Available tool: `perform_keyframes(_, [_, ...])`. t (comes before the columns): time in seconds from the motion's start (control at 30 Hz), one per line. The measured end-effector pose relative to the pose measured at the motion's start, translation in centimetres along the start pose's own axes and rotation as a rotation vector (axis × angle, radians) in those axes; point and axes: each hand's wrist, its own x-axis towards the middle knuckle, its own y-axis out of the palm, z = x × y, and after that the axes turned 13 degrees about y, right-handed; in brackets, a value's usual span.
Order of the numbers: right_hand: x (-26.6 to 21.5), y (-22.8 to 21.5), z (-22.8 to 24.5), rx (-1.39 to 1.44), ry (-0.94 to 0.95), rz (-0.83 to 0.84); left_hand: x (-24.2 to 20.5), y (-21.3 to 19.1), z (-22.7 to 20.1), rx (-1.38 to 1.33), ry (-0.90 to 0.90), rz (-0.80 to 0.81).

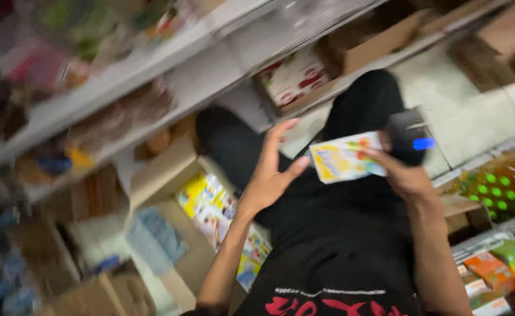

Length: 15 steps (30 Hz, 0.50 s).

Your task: The person sits on the floor in a store aisle and uses a handheld barcode scanner to scan small packets of NutriBell jelly. They pick up the packets from a cardboard box and the shelf, scan them, and place them back into the box.

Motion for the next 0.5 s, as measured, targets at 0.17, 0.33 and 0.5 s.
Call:
perform_keyframes(0.17, [-0.9, -1.4, 0.5, -0.549, 0.174, -0.241, 1.9, 1.8, -0.2, 0.014, -0.049, 0.016])
perform_keyframes(0.33, [-4.7, -1.1, 1.0, -0.210, -0.108, -0.184, 2.7, 4.6, -0.5, 0.005, 0.008, 0.052])
perform_keyframes(0.5, [-3.3, -2.8, 3.2, -0.907, -0.239, -0.380, 3.5, 8.4, -1.5, -0.045, 0.034, -0.056])
